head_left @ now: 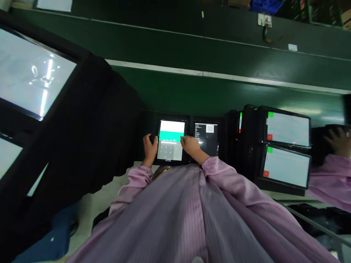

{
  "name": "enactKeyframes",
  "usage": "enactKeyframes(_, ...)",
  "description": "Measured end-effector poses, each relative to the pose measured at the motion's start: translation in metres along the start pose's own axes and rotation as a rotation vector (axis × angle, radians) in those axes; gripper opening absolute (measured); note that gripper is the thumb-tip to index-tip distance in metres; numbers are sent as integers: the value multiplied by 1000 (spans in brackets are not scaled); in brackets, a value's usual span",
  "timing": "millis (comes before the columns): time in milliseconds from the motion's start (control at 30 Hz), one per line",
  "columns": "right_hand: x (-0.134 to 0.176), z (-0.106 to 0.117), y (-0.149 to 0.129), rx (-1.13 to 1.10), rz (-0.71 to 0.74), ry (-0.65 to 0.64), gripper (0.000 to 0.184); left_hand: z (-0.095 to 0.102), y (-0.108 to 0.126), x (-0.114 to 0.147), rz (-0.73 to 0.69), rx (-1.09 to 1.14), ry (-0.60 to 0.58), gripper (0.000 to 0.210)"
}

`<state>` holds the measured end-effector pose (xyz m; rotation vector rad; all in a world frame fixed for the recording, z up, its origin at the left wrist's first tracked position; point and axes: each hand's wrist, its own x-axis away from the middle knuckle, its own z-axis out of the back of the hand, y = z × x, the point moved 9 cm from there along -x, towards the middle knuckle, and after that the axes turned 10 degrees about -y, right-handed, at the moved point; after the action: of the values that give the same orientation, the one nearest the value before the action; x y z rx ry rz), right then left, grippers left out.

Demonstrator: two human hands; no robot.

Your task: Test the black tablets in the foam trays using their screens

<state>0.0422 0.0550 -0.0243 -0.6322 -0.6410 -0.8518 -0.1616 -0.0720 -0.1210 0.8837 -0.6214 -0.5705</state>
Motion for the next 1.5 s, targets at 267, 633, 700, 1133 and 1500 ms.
enactKeyframes(267, -1, -4, -1, -1, 33, 11, 51, -3, -10, -2, 11, 39, -137, 51)
enactKeyframes(633, 4, -19, -48, 46, 257, -43, 51, -10, -15, -7, -3, 73, -216, 66)
enactKeyframes(700, 2, -21, -50, 49, 266, -48, 50, -10, -15, -7, -7, 74, -213, 66)
enactKeyframes(1133, 7, -2, 4, -28, 56, 71, 52, -12, -12, -6, -1, 86, -205, 67)
enactKeyframes(1500, -5, -6, -4, -24, 49, 39, 50, -10, -8, -5, 1, 82, -183, 60)
